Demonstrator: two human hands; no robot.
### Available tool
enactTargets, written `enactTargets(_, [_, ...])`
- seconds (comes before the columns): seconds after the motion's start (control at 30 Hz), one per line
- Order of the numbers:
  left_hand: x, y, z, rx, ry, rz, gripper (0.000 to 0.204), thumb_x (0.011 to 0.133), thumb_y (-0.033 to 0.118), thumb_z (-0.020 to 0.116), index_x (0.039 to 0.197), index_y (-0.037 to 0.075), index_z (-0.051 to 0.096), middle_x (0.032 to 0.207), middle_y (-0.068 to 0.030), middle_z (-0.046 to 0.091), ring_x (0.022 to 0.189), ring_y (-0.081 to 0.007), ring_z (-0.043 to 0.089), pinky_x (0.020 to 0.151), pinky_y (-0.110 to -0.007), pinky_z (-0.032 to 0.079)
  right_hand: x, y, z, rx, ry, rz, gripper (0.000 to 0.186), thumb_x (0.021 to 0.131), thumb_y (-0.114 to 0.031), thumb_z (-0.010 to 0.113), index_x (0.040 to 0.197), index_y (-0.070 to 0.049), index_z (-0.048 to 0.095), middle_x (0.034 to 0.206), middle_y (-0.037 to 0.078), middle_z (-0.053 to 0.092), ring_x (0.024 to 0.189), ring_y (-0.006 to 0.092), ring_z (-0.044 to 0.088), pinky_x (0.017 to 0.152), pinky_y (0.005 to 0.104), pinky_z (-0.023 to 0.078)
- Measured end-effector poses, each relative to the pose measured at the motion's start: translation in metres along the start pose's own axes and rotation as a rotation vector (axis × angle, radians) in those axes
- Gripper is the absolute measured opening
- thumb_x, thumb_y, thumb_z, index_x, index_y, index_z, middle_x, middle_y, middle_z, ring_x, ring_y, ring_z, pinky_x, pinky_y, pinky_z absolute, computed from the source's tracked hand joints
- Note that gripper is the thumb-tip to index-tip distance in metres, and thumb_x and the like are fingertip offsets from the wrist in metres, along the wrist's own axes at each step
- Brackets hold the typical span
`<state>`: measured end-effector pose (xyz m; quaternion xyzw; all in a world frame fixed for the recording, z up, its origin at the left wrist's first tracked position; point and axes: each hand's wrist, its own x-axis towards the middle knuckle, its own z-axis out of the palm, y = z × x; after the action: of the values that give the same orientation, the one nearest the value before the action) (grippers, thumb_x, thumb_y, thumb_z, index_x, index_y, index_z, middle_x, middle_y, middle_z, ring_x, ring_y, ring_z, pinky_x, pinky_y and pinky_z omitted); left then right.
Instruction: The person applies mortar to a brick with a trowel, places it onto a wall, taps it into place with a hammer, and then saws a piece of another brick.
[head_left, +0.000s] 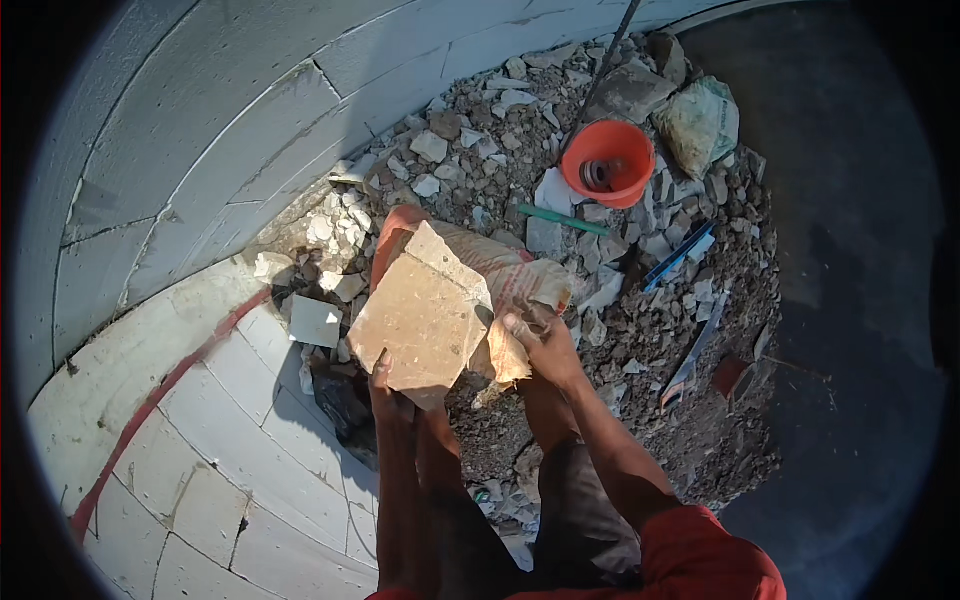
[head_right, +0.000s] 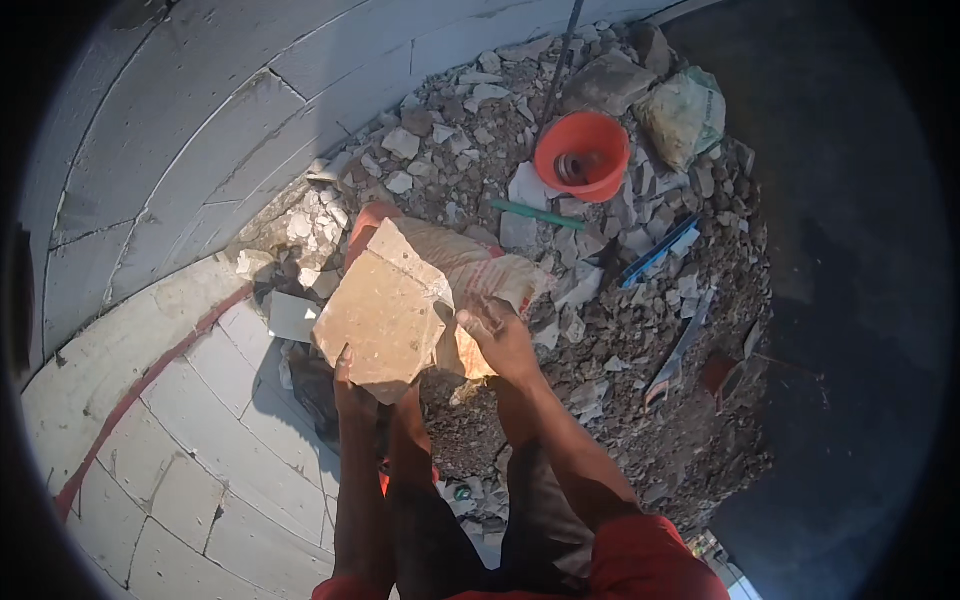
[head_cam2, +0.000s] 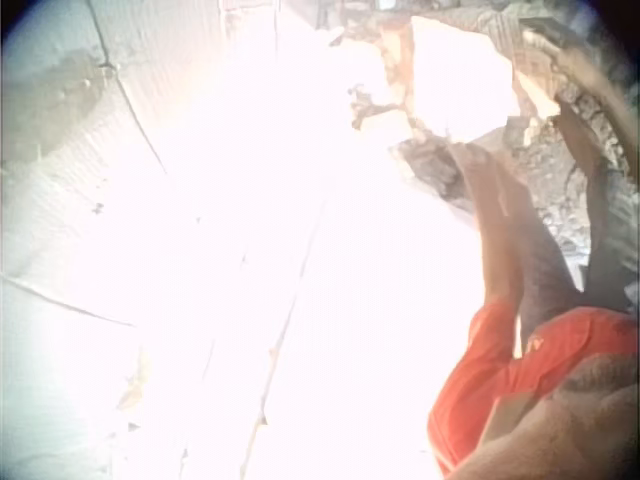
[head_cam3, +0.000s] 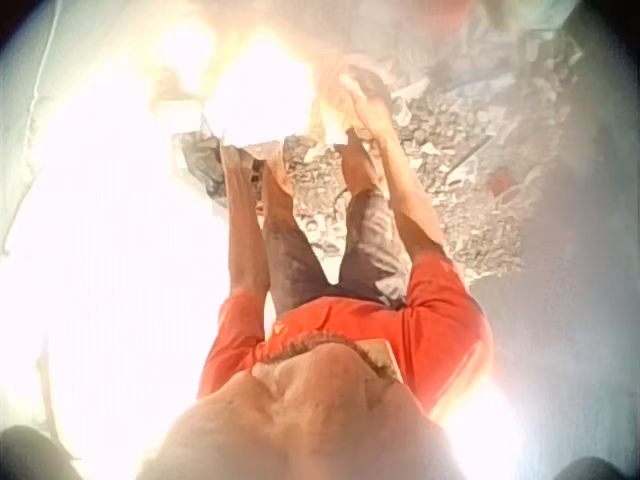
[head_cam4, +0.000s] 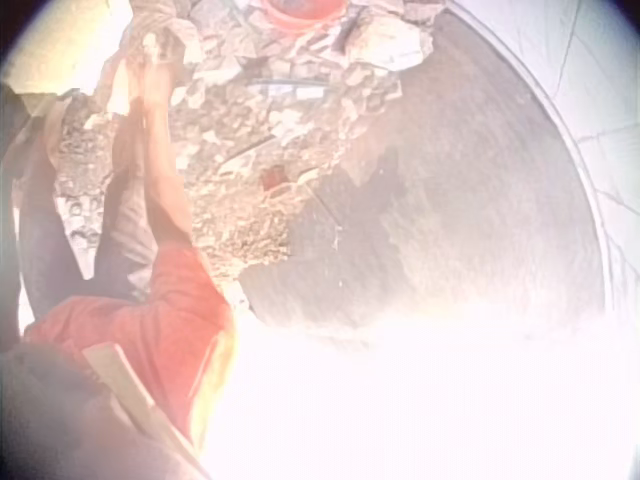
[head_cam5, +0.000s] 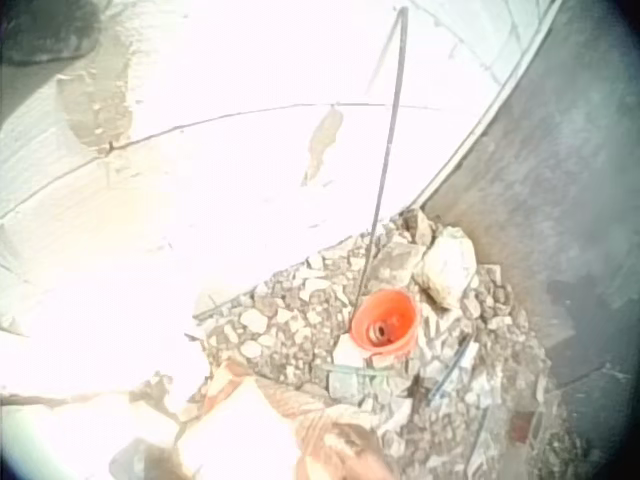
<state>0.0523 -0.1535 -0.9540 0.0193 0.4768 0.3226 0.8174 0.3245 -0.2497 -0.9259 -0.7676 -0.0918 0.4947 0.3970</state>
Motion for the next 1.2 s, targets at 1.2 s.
enactTargets(1.2, [0.027,-0.044,0.029,-0.054,0.342,0.243,0.066,0.087,0.017,0.071,0.145,0.006,0.041,0.127,-0.0145,0.058,0.114,-0.0276,0.062,0.091,-0.043,0.056,0.080,-0.108,-0.017,-0.997,-0.501,-0.427,0.043,0.101,-0.027,0.058,0.129,0.004,0.048,0.087,0.031,0.068,0.085,0.0510,0.067,0.066,0.0536,0.054])
